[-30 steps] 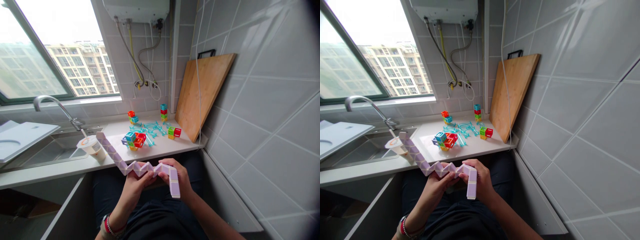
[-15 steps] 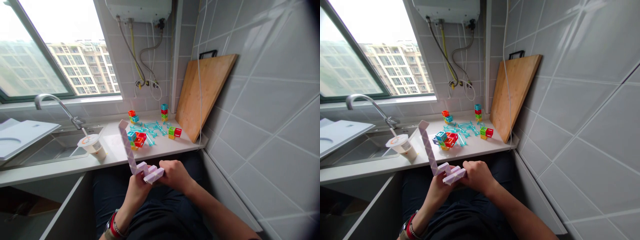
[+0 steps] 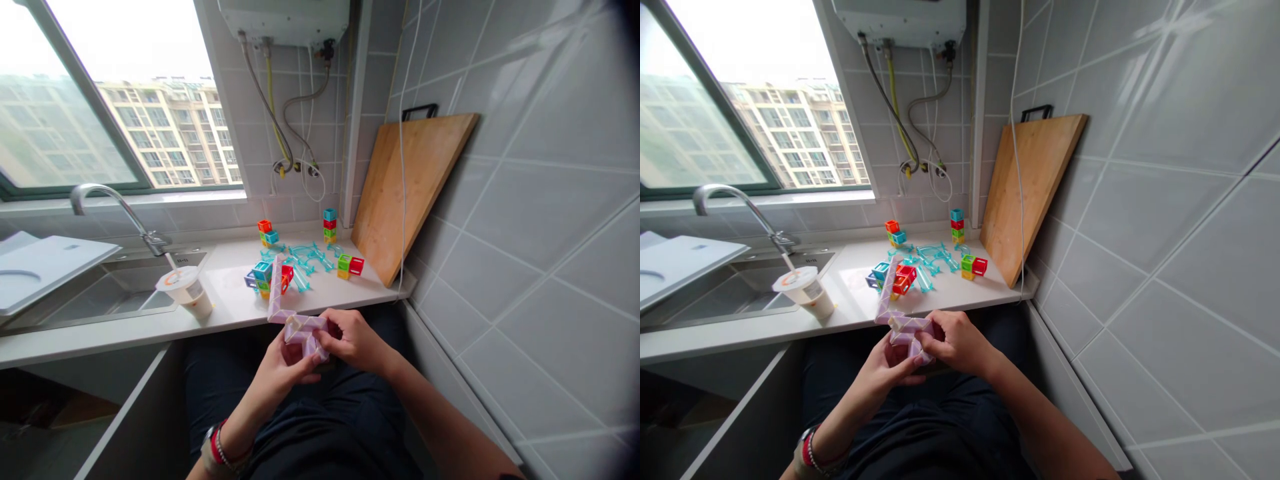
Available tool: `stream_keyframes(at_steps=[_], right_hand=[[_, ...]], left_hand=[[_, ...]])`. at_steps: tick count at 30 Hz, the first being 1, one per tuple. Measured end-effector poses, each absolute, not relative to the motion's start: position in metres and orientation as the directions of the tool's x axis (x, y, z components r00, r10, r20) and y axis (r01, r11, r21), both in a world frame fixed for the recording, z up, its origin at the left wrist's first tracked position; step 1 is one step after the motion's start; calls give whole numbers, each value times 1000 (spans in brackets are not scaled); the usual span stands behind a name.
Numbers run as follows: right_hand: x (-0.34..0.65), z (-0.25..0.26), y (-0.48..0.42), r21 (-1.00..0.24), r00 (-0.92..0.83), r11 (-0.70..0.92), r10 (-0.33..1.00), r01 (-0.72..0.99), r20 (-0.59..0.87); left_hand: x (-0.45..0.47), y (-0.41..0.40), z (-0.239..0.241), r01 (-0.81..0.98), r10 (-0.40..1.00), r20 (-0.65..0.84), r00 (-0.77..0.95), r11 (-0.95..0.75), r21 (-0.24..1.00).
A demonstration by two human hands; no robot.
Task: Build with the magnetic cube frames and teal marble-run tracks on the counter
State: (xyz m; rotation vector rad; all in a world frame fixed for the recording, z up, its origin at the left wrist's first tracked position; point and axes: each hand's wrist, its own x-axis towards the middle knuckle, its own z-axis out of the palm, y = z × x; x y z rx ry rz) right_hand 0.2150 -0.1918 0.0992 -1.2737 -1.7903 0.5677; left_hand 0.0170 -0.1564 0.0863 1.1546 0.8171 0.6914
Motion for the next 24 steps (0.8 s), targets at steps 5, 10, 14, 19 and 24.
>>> stream_keyframes(at_steps=[5, 10, 14, 19, 24], right_hand=[[213, 91, -197, -693, -211, 448, 890, 565, 404], [215, 94, -204, -589, -315, 536, 840, 605, 441], [222, 103, -210, -601, -410, 579, 815, 551, 409], [223, 104, -214, -713, -302, 438, 898, 547, 320], [213, 91, -213, -648, -187, 352, 932, 675, 312]], left_hand=[[15, -159, 84, -55, 793, -238, 561, 322, 945], [12, -154, 84, -54, 758, -290, 585, 392, 918], [7, -148, 91, -24, 645, -301, 703, 444, 896], [4, -147, 101, -44, 639, -220, 737, 370, 928], [5, -149, 99, -174, 741, -102, 664, 285, 943]])
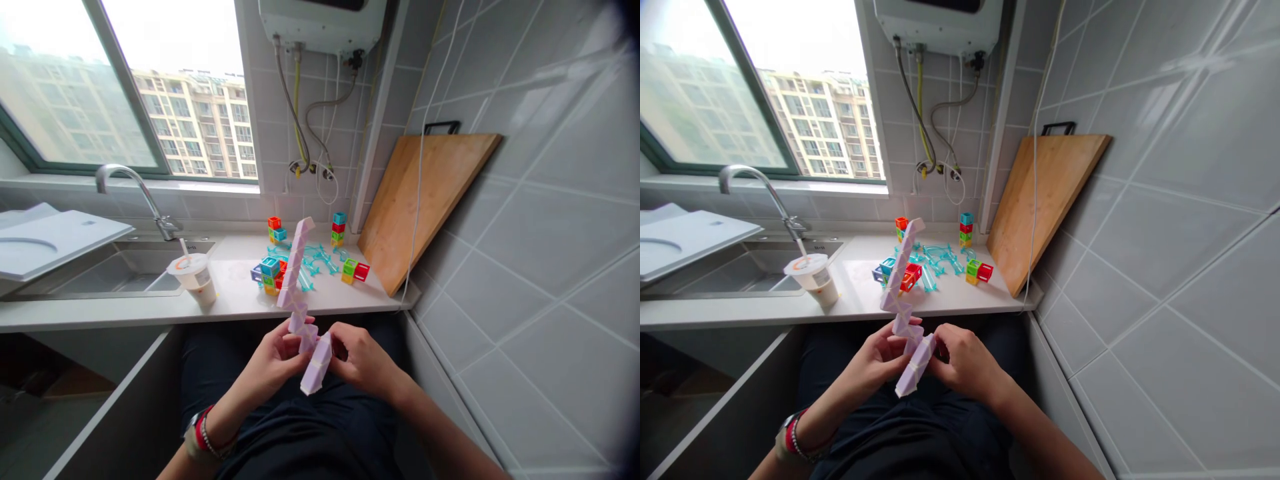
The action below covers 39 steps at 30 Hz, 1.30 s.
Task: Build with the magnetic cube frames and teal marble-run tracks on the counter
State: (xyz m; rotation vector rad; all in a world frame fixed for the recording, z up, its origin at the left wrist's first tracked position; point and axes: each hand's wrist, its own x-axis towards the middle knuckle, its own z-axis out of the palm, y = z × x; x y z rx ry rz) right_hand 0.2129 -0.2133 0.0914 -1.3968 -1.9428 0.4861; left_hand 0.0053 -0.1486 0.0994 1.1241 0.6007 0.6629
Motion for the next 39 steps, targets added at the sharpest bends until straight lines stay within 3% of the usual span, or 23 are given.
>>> stream_keyframes(at_steps=[9, 17, 21, 25, 28, 30, 32, 36, 39], right_hand=[[210, 104, -215, -274, -460, 522, 849, 808, 259], [206, 117, -227, 93, -769, 768, 612, 634, 184], [207, 129, -228, 157, -813, 799, 556, 580, 173], [214, 138, -226, 74, -789, 801, 561, 594, 251], [218, 135, -228, -315, -534, 663, 740, 679, 408], [215, 128, -234, -599, -284, 498, 862, 627, 420], [205, 118, -240, -727, -112, 381, 913, 570, 391], [183, 107, -244, -653, -9, 282, 922, 703, 388], [182, 113, -240, -468, -133, 314, 916, 826, 379]], left_hand=[[0, -154, 100, -127, 711, -172, 681, 346, 929], [-12, -149, 102, 83, 533, -284, 797, 369, 926], [-14, -144, 112, 114, 517, -325, 792, 397, 911], [-18, -141, 115, 36, 580, -285, 763, 403, 914], [-18, -142, 112, -92, 681, -185, 709, 349, 933], [-16, -146, 111, -180, 757, -110, 644, 290, 940], [-12, -151, 110, -254, 810, -42, 585, 232, 939], [-8, -159, 109, -300, 835, 53, 548, 137, 944], [-11, -157, 109, -221, 803, 31, 596, 127, 967]])
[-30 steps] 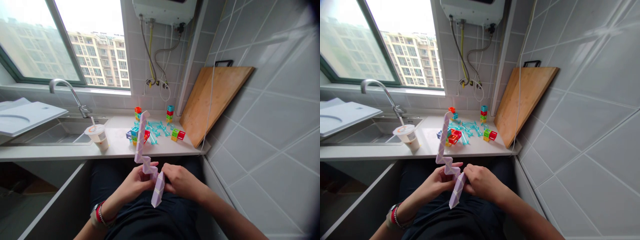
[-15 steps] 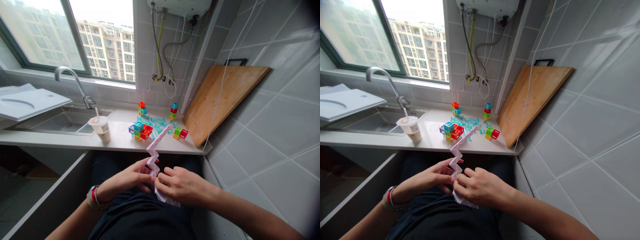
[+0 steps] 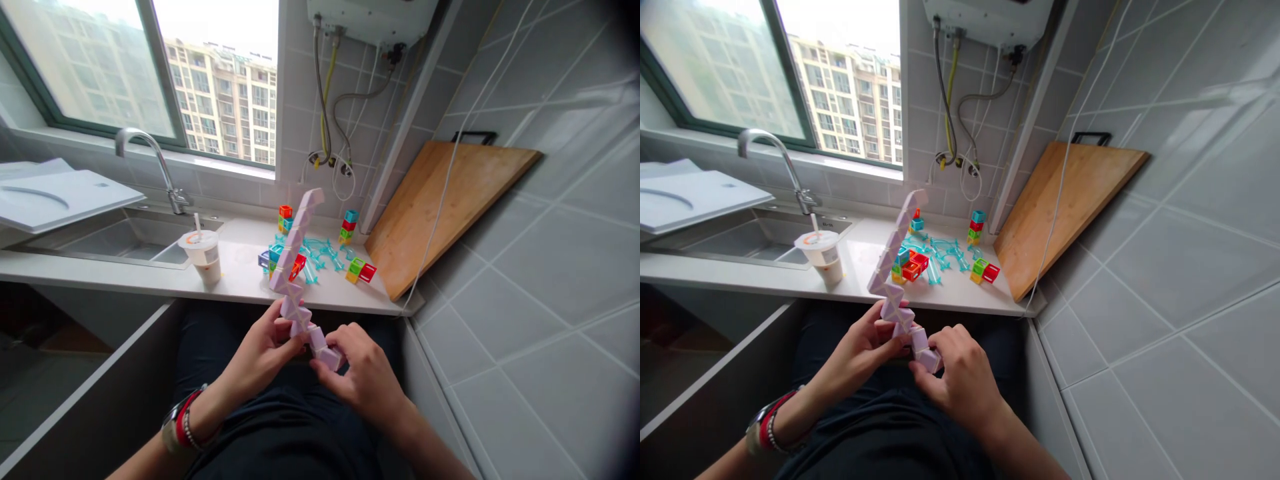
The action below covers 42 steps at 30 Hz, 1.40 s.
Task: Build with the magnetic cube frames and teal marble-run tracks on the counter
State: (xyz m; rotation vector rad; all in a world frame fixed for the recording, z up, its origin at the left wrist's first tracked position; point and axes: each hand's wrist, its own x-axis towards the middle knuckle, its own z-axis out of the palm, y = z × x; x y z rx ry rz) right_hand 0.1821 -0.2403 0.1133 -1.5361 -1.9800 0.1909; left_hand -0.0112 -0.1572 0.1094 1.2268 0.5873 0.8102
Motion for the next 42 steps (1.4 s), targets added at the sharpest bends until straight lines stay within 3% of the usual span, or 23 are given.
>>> stream_keyframes(at_steps=[6, 12, 15, 19, 23, 25, 27, 30, 32, 35, 42], right_hand=[[206, 139, -233, -60, -513, 557, 797, 828, 318], [211, 152, -226, 156, -677, 669, 656, 726, 334], [212, 158, -224, 185, -726, 709, 619, 681, 300], [214, 160, -223, 102, -663, 669, 683, 737, 308], [219, 148, -222, 18, -578, 649, 665, 761, 473], [223, 138, -220, -95, -490, 661, 637, 745, 595], [226, 125, -218, -324, -319, 655, 666, 683, 674], [225, 110, -215, -676, -202, 591, 799, 441, 566], [221, 105, -215, -783, -262, 546, 836, 298, 483], [210, 103, -215, -831, -256, 514, 850, 212, 460], [189, 79, -210, -943, 1, 310, 950, 118, 312]], left_hand=[[-20, -148, 108, -93, 724, -70, 686, 183, 979], [-24, -137, 101, -12, 607, -165, 777, 277, 961], [-24, -133, 101, 14, 555, -200, 807, 321, 947], [-21, -132, 103, -34, 611, -179, 771, 320, 947], [-22, -135, 104, -63, 602, -174, 779, 352, 934], [-23, -136, 106, -86, 598, -170, 783, 375, 923], [-23, -139, 108, -101, 600, -170, 782, 391, 915], [-21, -143, 110, -108, 594, -167, 787, 399, 910], [-18, -145, 110, -109, 580, -163, 799, 405, 908], [-16, -148, 109, -100, 572, -165, 804, 403, 910], [-15, -157, 104, -141, 640, -54, 767, 250, 958]])
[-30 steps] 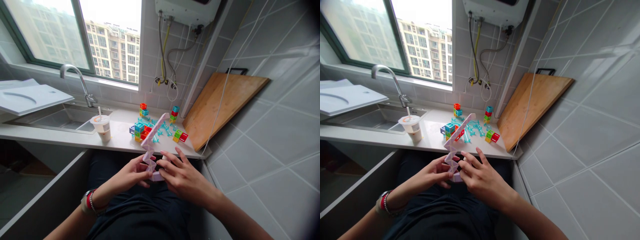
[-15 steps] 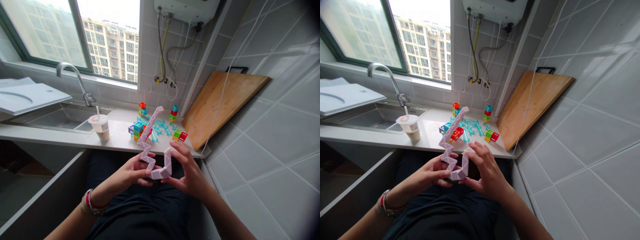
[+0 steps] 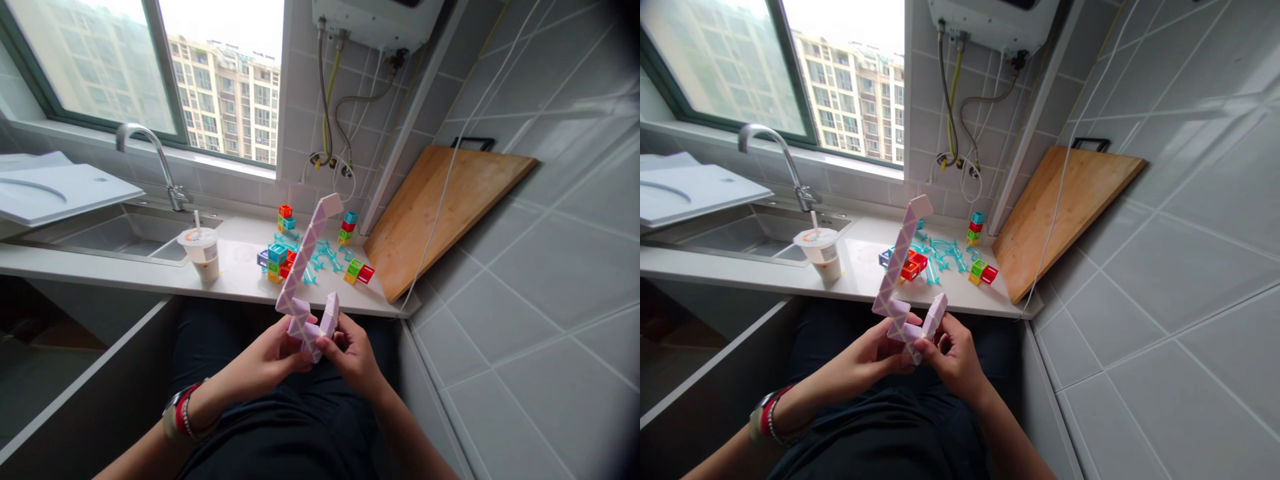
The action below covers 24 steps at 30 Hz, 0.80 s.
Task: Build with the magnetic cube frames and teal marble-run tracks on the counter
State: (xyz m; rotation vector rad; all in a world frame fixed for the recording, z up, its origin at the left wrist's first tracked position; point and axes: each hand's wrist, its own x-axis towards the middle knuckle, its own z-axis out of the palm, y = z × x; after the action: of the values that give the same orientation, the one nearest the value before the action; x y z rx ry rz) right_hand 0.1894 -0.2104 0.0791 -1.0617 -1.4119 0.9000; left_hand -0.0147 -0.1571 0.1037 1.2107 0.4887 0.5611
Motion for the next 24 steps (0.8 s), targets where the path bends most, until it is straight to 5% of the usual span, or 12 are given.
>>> stream_keyframes(at_steps=[6, 11, 19, 24], right_hand=[[182, 63, -205, -973, 43, 107, 994, -204, 100], [182, 60, -197, -828, 51, -44, 995, -559, -87], [185, 74, -191, -730, -93, -169, 985, -662, -144], [179, 66, -183, -645, -121, -96, 993, -758, -7]], left_hand=[[-11, -158, 109, -84, 607, -164, 777, 358, 930], [-10, -155, 104, -111, 611, -138, 779, 352, 929], [0, -156, 94, -119, 662, -112, 741, 294, 948], [7, -161, 91, -166, 659, -122, 742, 358, 919]])
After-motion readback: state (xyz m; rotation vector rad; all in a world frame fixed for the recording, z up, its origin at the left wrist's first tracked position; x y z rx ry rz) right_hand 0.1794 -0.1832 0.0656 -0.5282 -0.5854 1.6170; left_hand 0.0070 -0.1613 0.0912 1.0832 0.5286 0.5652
